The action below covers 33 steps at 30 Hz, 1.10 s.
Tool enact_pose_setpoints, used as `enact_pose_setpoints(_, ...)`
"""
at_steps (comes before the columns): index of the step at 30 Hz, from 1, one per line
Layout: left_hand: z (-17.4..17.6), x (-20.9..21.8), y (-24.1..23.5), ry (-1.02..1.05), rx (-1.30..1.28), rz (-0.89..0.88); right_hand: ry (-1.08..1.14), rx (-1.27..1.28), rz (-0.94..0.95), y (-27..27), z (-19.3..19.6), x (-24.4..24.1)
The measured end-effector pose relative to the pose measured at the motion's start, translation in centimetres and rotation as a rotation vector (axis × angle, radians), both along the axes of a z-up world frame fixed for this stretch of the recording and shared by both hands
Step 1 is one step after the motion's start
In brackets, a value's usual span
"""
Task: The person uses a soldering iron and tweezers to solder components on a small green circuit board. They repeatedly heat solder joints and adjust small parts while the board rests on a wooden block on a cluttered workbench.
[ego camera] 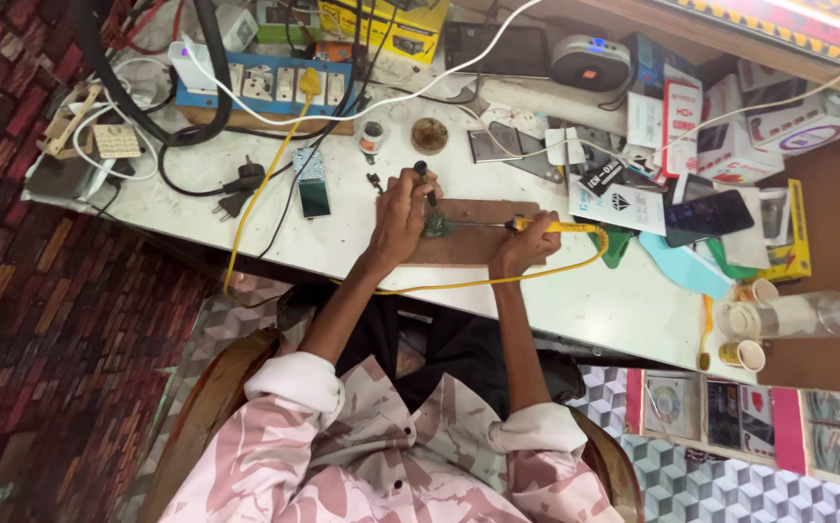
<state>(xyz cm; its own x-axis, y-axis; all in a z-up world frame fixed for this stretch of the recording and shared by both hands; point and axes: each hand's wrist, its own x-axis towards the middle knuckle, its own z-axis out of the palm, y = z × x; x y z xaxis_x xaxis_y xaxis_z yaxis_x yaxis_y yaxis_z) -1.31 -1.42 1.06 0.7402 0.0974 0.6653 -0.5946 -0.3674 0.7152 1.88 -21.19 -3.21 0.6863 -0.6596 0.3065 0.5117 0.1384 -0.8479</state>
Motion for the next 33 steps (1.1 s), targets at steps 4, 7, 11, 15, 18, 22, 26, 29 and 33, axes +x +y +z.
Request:
enact_pose_setpoints(4,0.0,0.8,0.5,0.133,-0.134,-0.099,0.157,0.24,-0.023,-0.2,-0.2,-0.4)
enact_pose_setpoints(7,0.2,1.3,0.4,0.231,-0.19,-0.141,0.192,0.237,-0.019,0.1,0.4,-1.4)
enact_pose_setpoints(11,0.4,1.0,0.2,0.087,-0.105,-0.112,0.18,0.235,-0.041,0.7,1.3,-2.1)
enact_pose_setpoints(15,0.7,0.6,-0.4,0.273,-0.11,-0.134,0.137,0.152,-0.044,0.5,1.5,-2.1)
enact_pose_setpoints(18,0.2,-0.1,-0.5,0.205,-0.036,-0.138,0.154,0.206,-0.056,0.5,1.0,-2.5)
enact_pose_setpoints(22,-0.1,-0.2,-0.8,0.172,-0.121,-0.261,0.094,0.15,-0.027,0.6,1.2,-2.3)
enact_pose_setpoints(26,-0.4,-0.5,-0.8,0.146,-0.029,-0.213,0.077,0.116,0.006,0.8,1.4,-2.6)
enact_pose_setpoints(29,-0.3,-0.6,-0.6,0.178,-0.037,-0.195,0.078,0.115,0.023,1.1,1.6,-2.7)
enact_pose_setpoints(33,-0.2,-0.7,-1.1,0.102,-0.112,-0.246,0.094,0.072,0.014,0.8,1.7,-2.8)
